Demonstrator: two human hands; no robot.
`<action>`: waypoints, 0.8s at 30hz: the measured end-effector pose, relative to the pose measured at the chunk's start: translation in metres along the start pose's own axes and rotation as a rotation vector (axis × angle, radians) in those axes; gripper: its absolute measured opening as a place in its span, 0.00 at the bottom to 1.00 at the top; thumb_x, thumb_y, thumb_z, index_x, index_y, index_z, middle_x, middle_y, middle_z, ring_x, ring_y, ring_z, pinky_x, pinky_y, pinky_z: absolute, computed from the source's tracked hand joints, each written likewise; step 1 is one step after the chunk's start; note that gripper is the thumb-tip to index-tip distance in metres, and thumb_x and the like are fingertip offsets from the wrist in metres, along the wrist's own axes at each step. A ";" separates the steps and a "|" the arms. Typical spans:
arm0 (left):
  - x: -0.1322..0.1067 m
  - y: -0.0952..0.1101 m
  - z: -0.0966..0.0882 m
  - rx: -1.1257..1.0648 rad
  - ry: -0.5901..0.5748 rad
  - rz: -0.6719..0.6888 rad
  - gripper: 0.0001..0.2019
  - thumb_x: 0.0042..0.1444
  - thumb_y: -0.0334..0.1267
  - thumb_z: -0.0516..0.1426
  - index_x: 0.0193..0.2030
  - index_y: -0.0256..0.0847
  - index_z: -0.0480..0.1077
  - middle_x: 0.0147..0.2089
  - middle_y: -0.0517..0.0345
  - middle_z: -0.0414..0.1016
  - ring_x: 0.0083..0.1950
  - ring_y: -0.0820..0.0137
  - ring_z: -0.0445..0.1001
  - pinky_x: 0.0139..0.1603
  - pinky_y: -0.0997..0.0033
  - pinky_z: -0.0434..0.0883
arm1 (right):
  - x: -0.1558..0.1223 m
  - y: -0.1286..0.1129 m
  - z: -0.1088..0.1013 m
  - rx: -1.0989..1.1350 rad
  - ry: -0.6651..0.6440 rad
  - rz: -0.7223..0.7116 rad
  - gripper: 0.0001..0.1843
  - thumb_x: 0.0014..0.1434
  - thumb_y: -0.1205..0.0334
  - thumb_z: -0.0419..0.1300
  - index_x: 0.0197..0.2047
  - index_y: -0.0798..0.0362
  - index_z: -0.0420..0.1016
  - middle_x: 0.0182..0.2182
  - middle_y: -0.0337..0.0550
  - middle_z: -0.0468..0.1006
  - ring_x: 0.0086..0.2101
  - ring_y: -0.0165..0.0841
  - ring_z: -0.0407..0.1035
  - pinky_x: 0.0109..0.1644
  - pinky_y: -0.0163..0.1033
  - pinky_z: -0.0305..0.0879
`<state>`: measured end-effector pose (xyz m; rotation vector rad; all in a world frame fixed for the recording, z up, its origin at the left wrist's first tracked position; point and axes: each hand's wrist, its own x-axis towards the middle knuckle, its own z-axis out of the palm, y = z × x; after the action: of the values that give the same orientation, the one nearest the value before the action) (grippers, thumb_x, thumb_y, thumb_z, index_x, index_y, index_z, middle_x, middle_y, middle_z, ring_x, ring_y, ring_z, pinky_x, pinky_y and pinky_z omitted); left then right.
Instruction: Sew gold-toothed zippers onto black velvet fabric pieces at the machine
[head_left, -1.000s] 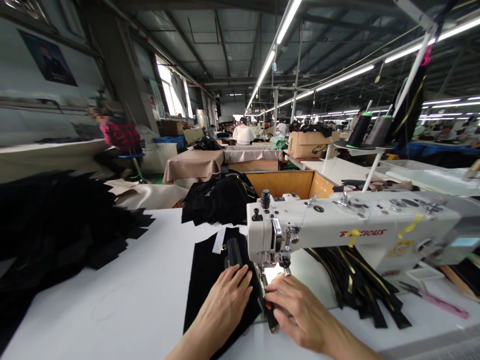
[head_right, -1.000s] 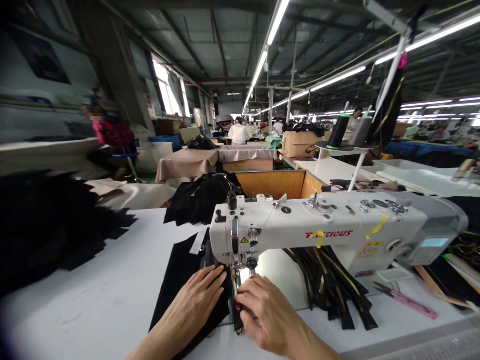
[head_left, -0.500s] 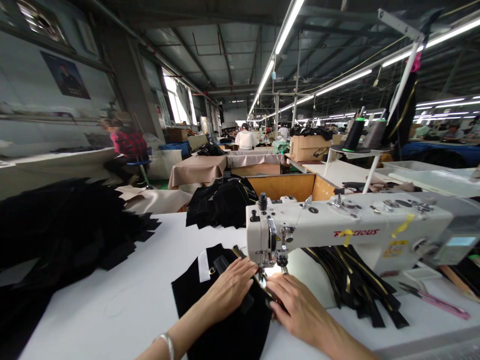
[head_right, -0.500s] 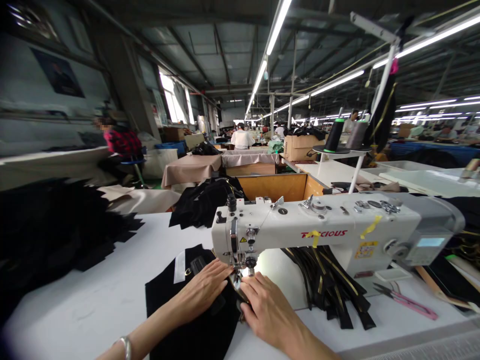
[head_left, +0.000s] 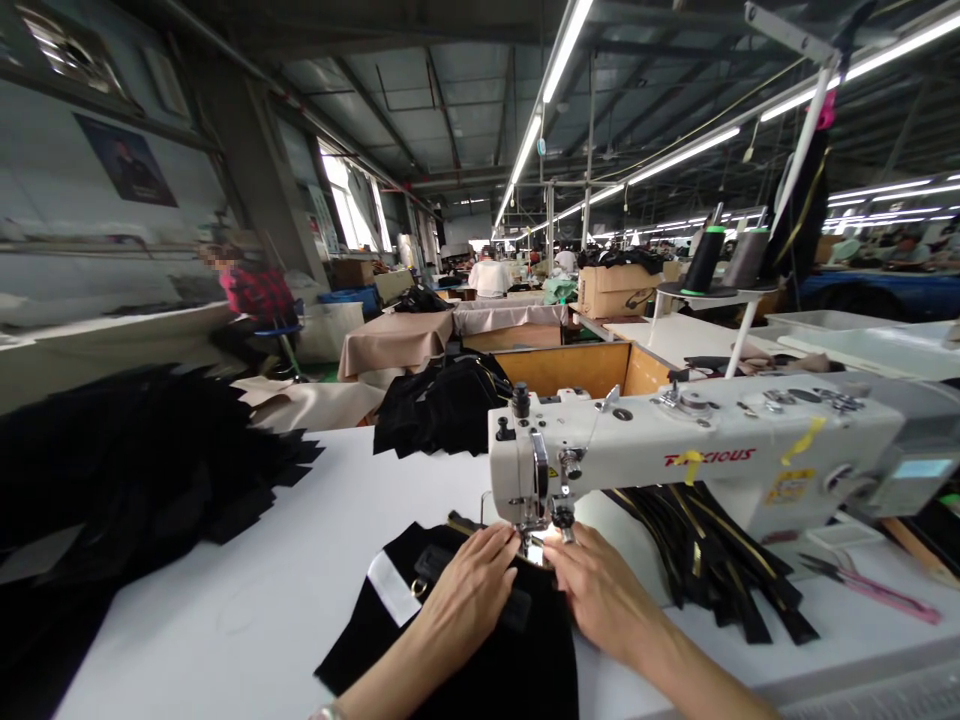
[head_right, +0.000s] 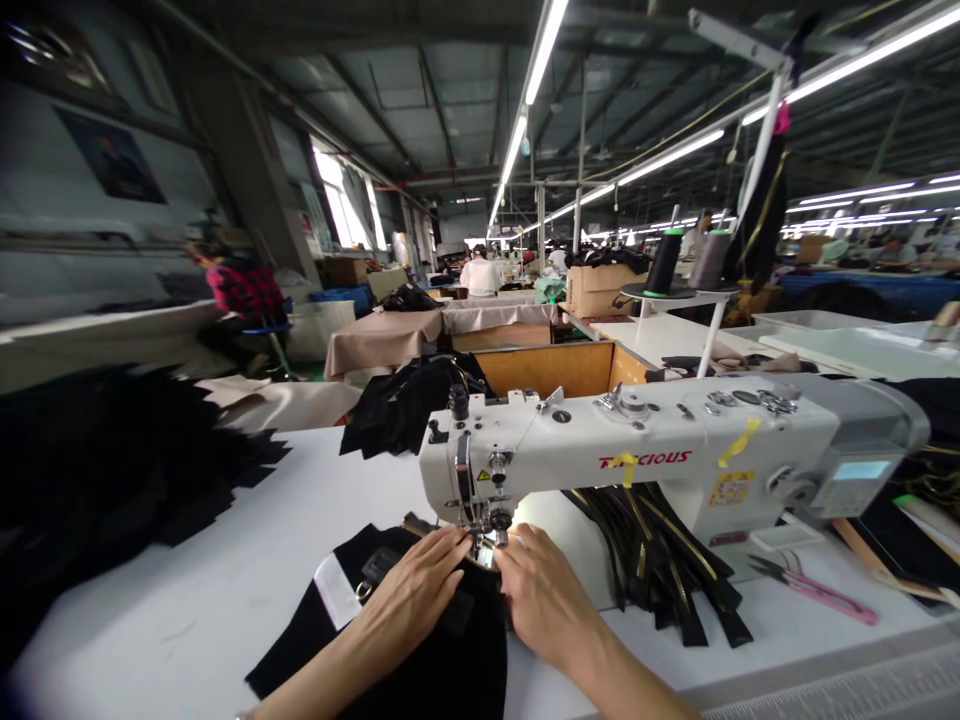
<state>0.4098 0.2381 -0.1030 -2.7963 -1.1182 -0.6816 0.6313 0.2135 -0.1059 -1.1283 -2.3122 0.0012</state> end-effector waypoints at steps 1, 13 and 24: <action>0.003 0.000 -0.002 -0.018 0.000 -0.003 0.16 0.66 0.30 0.48 0.58 0.38 0.68 0.56 0.48 0.74 0.61 0.60 0.71 0.63 0.54 0.70 | 0.000 0.001 0.000 -0.024 0.007 0.007 0.14 0.57 0.81 0.52 0.36 0.54 0.71 0.35 0.44 0.73 0.41 0.41 0.67 0.48 0.47 0.67; 0.001 0.016 -0.016 -0.240 0.002 -0.060 0.13 0.67 0.28 0.47 0.51 0.41 0.69 0.51 0.53 0.73 0.53 0.69 0.75 0.57 0.70 0.73 | -0.003 0.001 -0.005 0.055 -0.046 0.021 0.19 0.60 0.82 0.53 0.47 0.51 0.72 0.43 0.44 0.73 0.45 0.41 0.66 0.51 0.48 0.68; -0.019 0.037 -0.024 0.298 -0.226 -0.020 0.15 0.65 0.30 0.52 0.58 0.35 0.67 0.51 0.43 0.74 0.53 0.53 0.74 0.49 0.55 0.76 | -0.003 -0.003 -0.024 0.220 0.130 -0.040 0.20 0.62 0.80 0.45 0.46 0.51 0.73 0.37 0.44 0.73 0.41 0.40 0.66 0.46 0.47 0.68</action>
<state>0.4135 0.1936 -0.0846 -2.6531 -1.1716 -0.1802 0.6422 0.2033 -0.0866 -0.9436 -2.1590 0.1593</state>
